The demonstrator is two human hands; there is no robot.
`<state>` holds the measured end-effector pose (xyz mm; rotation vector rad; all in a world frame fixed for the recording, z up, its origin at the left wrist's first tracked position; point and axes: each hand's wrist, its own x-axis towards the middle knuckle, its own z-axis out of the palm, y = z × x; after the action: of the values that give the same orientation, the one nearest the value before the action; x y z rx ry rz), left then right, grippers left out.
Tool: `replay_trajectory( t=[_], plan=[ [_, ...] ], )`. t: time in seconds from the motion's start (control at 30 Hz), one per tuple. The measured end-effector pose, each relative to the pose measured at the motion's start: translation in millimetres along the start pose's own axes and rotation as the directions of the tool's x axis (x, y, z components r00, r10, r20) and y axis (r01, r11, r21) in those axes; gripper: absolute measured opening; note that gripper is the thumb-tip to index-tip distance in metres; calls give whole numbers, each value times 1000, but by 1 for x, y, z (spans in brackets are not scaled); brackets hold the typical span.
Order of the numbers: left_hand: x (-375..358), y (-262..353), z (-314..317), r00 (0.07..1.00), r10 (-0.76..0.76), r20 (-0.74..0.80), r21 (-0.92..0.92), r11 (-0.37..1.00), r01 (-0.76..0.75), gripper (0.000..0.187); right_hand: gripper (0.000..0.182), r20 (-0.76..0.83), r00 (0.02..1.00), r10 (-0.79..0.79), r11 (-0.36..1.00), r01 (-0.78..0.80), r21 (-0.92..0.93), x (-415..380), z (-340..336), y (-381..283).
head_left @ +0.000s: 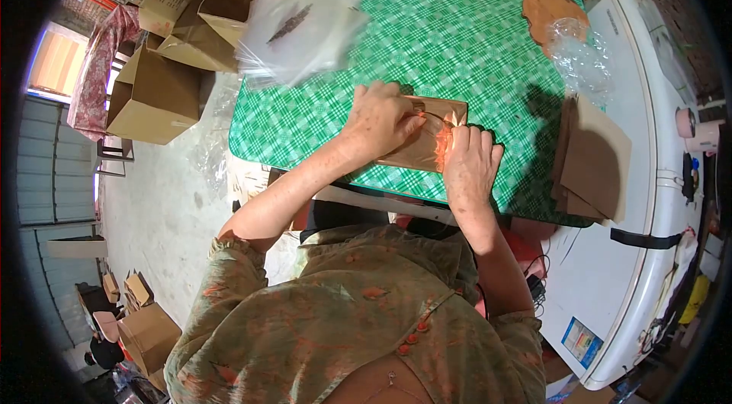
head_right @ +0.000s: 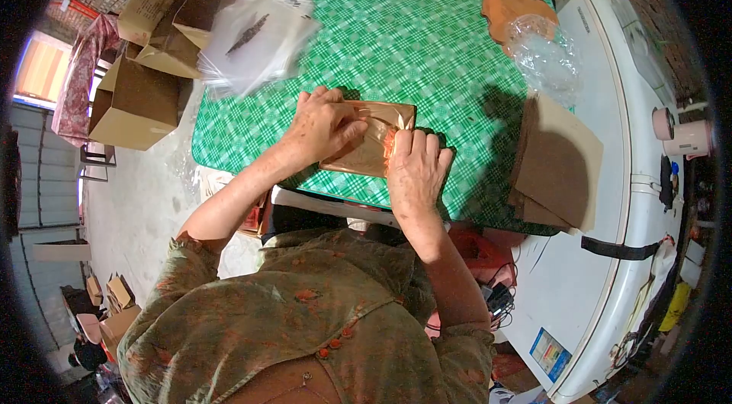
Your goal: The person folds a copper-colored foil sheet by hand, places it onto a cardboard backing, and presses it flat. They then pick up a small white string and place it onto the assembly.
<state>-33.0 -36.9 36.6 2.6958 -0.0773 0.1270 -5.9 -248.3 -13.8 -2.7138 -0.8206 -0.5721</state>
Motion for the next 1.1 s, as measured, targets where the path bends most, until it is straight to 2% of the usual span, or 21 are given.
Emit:
replay_trajectory(
  t=[0.1, 0.2, 0.4, 0.53, 0.6, 0.73, 0.83, 1.03, 1.1],
  plan=[
    [-1, -1, 4, 994, 40, -99, 56, 998, -34, 24, 10, 2, 1000, -5, 1000, 5, 6, 0, -1, 0],
    [0, -5, 8, 993, 96, -70, 175, 981, -83, 35, 11, 12, 1000, -8, 1000, 8, 8, 0, -3, 0],
    [14, -8, 6, 979, 134, -151, 176, 979, -106, 57, 10, -5, 1000, -28, 1000, 28, 3, 0, -3, 0],
    [38, -17, -3, 983, 126, 132, 173, 974, -148, 63, 10, -38, 998, -50, 999, 50, -19, 1, -1, 2],
    [55, -12, -15, 944, 62, 325, 160, 980, -119, 66, 10, -51, 997, -60, 998, 58, -27, 1, 0, 2],
    [74, -14, -17, 857, 67, 510, 159, 972, -171, 63, 12, -66, 996, -58, 998, 56, -24, 1, 3, 4],
    [78, -16, -15, 844, 93, 528, 134, 972, -192, 66, 12, -76, 996, -51, 999, 52, 9, 1, 3, 4],
    [79, -15, -14, 840, 109, 532, 58, 985, -164, 57, 16, -66, 997, -38, 991, 46, 126, 1, 0, 7],
    [78, -18, -13, 839, 128, 529, -61, 992, -113, 55, 17, -46, 998, -39, 988, 46, 150, 1, -1, 9]
  ],
)
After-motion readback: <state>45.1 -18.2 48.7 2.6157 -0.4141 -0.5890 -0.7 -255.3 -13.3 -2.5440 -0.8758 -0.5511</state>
